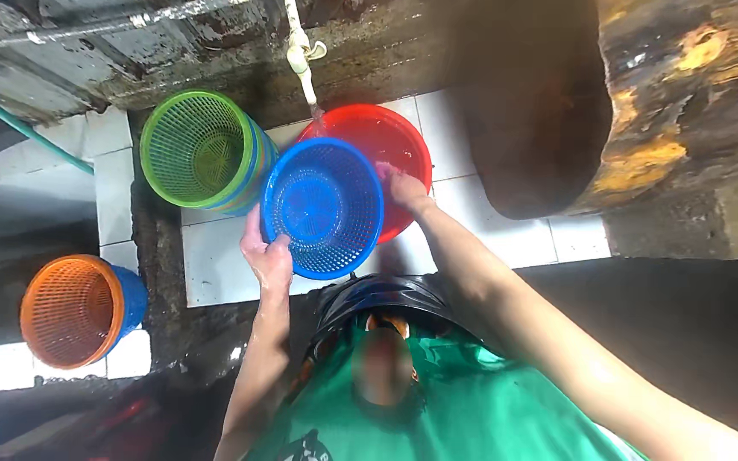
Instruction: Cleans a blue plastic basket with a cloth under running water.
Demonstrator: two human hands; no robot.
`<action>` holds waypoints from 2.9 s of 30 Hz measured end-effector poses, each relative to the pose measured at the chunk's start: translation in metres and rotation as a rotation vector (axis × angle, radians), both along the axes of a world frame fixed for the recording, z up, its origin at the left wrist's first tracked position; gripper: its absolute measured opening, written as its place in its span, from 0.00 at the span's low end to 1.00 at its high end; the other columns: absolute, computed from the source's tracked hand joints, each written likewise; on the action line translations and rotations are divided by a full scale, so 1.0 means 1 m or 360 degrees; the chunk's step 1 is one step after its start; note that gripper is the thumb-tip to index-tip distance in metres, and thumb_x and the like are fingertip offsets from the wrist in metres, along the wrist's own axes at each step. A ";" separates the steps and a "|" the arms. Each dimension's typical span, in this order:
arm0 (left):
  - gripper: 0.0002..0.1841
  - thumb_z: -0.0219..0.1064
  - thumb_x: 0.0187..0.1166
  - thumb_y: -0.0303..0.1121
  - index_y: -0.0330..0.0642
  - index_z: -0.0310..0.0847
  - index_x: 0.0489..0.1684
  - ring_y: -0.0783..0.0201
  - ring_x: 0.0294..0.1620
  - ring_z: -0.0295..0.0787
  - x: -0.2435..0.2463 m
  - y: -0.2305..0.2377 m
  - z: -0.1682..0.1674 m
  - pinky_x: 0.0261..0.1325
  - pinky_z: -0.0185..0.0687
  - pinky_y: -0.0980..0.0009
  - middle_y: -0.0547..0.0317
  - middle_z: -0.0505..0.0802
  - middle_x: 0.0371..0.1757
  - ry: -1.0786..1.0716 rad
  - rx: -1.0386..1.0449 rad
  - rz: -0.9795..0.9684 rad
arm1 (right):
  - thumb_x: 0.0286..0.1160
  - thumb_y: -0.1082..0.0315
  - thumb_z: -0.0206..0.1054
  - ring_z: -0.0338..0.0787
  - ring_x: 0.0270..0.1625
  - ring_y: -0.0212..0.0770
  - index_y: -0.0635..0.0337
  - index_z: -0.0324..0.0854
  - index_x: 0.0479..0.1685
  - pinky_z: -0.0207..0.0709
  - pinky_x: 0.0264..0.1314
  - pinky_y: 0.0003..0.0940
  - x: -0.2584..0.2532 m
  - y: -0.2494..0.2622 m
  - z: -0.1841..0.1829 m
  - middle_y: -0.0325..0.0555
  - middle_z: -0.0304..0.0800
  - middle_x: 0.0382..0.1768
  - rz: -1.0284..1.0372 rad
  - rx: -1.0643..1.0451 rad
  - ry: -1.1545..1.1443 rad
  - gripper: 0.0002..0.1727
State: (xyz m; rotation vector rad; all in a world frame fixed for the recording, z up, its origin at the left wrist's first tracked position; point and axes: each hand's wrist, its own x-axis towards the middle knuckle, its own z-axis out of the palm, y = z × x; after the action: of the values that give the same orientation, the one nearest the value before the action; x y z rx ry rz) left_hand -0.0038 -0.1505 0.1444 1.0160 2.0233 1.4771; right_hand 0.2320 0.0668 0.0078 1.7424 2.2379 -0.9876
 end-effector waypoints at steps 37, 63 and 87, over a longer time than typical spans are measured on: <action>0.18 0.59 0.87 0.28 0.40 0.74 0.74 0.62 0.58 0.91 0.036 0.005 -0.059 0.61 0.91 0.62 0.54 0.91 0.61 -0.0292 0.0180 -0.0387 | 0.78 0.38 0.60 0.93 0.45 0.59 0.56 0.87 0.30 0.83 0.46 0.64 -0.034 -0.128 0.051 0.53 0.91 0.33 0.0638 -0.0065 0.0401 0.29; 0.13 0.61 0.80 0.21 0.31 0.81 0.60 0.59 0.49 0.93 0.050 0.020 -0.076 0.54 0.93 0.56 0.50 0.93 0.48 -0.0421 0.0244 -0.0126 | 0.75 0.35 0.64 0.92 0.51 0.58 0.49 0.91 0.42 0.84 0.51 0.68 -0.006 -0.119 0.057 0.51 0.93 0.41 0.0859 -0.0403 0.0319 0.27; 0.13 0.60 0.81 0.22 0.32 0.80 0.60 0.58 0.51 0.92 0.055 0.024 -0.080 0.56 0.91 0.58 0.49 0.92 0.50 -0.0397 0.0199 -0.0374 | 0.75 0.39 0.67 0.91 0.52 0.65 0.54 0.89 0.44 0.80 0.48 0.71 0.012 -0.117 0.057 0.58 0.92 0.43 0.0639 -0.0318 0.0043 0.25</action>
State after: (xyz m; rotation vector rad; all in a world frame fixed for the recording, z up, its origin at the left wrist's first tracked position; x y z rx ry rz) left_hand 0.0511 -0.1266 0.0643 1.0225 1.5991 1.5325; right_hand 0.2438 -0.0504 0.0648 1.1446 2.2839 -1.0947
